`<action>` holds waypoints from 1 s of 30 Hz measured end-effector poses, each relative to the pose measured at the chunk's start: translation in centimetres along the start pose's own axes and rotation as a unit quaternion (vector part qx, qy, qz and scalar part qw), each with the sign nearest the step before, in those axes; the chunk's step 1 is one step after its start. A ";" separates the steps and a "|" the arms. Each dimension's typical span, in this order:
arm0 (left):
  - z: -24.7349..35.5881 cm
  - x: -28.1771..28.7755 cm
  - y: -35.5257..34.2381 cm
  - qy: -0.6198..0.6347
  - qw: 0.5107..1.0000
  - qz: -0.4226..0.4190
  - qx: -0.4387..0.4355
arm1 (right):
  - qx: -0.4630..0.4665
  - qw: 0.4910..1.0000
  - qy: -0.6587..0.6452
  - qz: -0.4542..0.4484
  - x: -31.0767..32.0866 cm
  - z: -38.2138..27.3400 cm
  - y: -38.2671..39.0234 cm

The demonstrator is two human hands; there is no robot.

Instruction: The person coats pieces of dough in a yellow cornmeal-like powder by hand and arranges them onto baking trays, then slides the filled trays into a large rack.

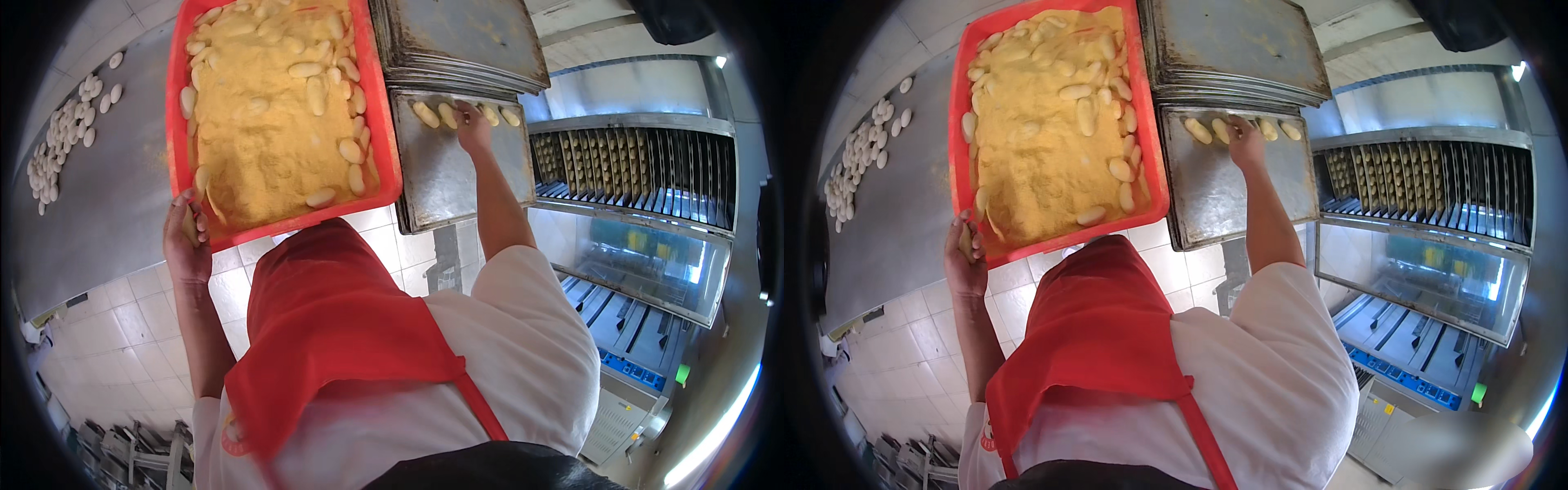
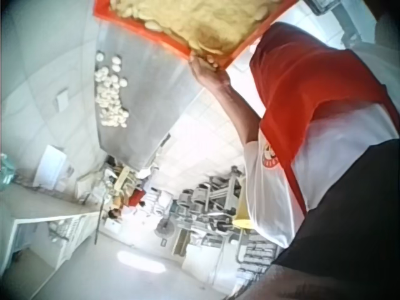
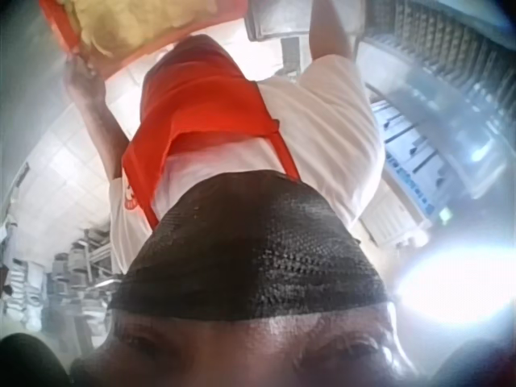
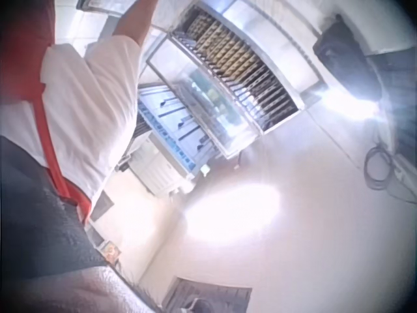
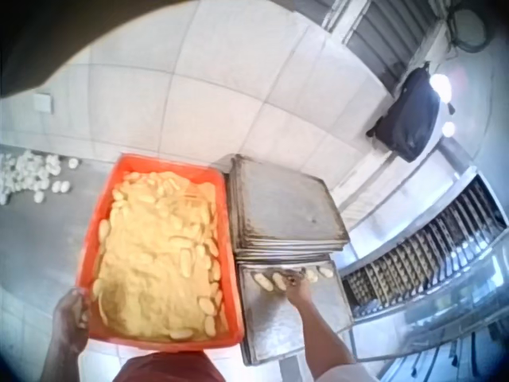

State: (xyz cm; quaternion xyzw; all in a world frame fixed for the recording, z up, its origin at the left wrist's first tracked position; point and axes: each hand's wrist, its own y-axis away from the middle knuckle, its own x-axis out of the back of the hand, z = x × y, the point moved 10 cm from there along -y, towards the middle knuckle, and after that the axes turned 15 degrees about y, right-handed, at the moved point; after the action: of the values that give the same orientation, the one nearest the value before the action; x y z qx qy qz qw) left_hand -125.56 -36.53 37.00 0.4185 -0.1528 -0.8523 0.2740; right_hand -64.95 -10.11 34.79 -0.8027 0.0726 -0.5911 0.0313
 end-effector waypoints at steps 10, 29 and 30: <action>-0.5 -1.0 -2.3 -0.144 0.988 -0.036 -0.051 | 0.110 0.990 0.025 0.082 2.2 -6.8 0.1; 5.9 -21.0 -33.3 -0.746 0.575 -0.131 -0.310 | 0.341 0.923 0.152 -0.095 -13.4 -49.7 -14.6; 6.7 -22.1 -34.7 -0.749 0.573 -0.131 -0.306 | 0.340 0.923 0.149 -0.098 -14.2 -50.0 -16.8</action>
State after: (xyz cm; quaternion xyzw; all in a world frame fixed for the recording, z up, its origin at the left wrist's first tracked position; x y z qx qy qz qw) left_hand -131.58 4.65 37.94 -0.4627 0.0235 -0.8843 0.0588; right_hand -115.39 10.40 38.62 -0.6495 -0.2081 -0.6934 0.2327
